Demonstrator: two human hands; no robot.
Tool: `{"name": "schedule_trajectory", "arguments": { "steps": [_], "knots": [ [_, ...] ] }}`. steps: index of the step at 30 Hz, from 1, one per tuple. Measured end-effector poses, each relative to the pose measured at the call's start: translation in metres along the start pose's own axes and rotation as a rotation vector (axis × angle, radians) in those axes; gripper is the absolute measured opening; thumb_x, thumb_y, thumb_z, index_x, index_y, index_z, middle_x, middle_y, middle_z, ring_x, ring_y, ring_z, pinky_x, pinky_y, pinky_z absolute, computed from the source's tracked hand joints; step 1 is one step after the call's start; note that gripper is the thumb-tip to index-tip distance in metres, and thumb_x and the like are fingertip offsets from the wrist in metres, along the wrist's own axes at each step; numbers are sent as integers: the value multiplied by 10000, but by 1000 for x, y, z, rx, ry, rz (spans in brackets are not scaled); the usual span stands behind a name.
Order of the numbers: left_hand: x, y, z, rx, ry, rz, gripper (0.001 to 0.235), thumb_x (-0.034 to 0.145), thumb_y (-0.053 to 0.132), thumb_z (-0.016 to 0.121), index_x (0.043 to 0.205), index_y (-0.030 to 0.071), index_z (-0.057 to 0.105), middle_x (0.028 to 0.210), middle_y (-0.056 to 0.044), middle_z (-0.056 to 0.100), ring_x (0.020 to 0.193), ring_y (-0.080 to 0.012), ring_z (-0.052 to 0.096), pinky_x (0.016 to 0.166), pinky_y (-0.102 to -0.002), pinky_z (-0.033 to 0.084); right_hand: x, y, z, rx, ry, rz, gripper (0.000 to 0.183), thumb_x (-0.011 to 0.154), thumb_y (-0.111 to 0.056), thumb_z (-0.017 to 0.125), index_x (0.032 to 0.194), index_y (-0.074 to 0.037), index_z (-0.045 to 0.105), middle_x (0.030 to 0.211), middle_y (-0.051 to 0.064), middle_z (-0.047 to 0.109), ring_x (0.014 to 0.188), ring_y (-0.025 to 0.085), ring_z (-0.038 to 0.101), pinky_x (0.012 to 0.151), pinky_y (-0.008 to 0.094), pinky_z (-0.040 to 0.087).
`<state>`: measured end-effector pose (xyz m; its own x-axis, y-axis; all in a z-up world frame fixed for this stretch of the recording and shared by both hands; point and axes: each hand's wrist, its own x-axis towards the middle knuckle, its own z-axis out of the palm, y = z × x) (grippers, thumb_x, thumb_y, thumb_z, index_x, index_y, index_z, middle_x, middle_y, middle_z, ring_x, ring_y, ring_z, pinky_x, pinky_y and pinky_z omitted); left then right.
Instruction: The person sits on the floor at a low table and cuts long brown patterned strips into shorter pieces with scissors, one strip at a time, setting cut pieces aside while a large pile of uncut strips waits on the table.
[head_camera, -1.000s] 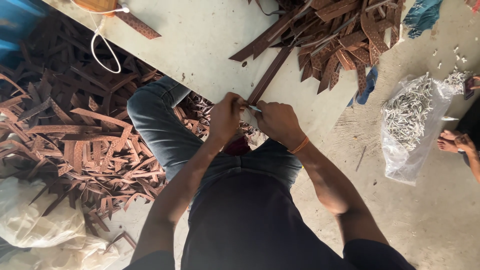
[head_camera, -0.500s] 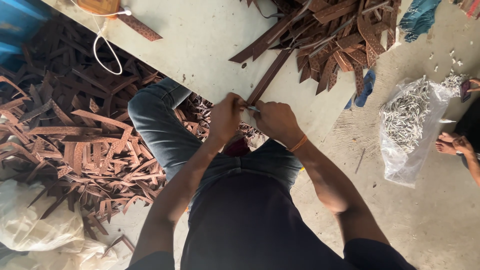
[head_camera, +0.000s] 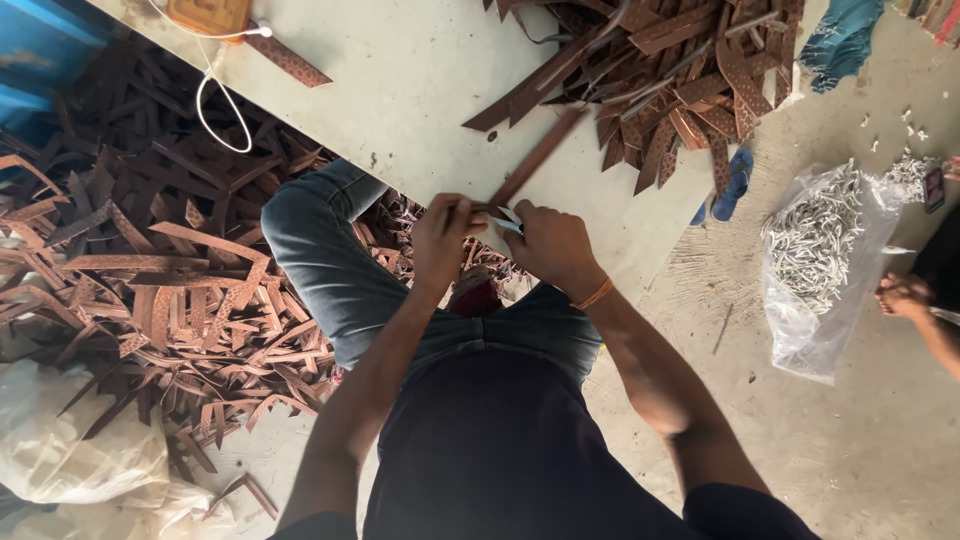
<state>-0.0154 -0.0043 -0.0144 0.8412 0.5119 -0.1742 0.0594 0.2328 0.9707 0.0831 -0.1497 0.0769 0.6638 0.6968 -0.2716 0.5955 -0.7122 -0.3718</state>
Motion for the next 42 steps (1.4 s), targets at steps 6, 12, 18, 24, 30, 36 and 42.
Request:
{"name": "schedule_trajectory", "arguments": {
  "steps": [6,12,18,24,30,36,42],
  "knots": [
    [-16,-4,-2,-119,128,-61,206,1061,127,591,1081,-68,654,930,-170,759,845,-202,786,725,-335,679,-14,9,19,104,251,-97,381,866,-371,769,1036,-59,634,801,126,707,712,347,697,585,467,532],
    [-9,-1,-13,-128,33,-75,224,1075,142,576,1102,-63,661,948,-178,755,841,-212,784,729,-347,686,-19,1,13,152,457,-95,411,864,-339,830,1097,-70,625,987,131,698,743,300,705,569,395,556],
    [-22,3,-12,-251,-72,-225,211,1090,138,531,1114,-53,619,951,-166,735,827,-240,778,700,-368,676,-27,0,21,393,232,-13,332,914,-318,796,1106,-66,696,888,114,738,749,271,747,658,372,585],
    [-7,-37,-95,-327,423,-237,404,1125,253,431,1106,-74,668,902,-169,695,673,-229,671,583,-399,673,-60,-6,6,406,197,-16,378,879,-330,810,1105,-46,705,857,132,748,731,273,728,649,377,555],
    [-17,-138,-115,-47,-63,-562,284,952,97,527,1165,-29,667,884,-187,710,705,-266,751,626,-424,656,-59,-39,-5,666,139,-14,396,897,-280,801,1200,-48,697,1056,113,779,893,221,769,760,308,606],
    [-26,-157,-75,161,-11,-449,288,1010,186,579,1198,-1,692,1021,-134,737,883,-233,716,758,-392,575,-47,-188,-38,366,95,-423,690,840,-409,797,1394,-35,625,1079,86,779,906,278,743,713,403,579],
    [-23,-149,-69,363,-49,-419,320,1000,257,619,1214,30,690,1019,-117,758,910,-235,761,767,-378,585,-35,-132,-17,622,293,-364,341,986,-291,743,1269,-102,721,1122,79,787,945,183,763,814,312,611]
  ]
}}
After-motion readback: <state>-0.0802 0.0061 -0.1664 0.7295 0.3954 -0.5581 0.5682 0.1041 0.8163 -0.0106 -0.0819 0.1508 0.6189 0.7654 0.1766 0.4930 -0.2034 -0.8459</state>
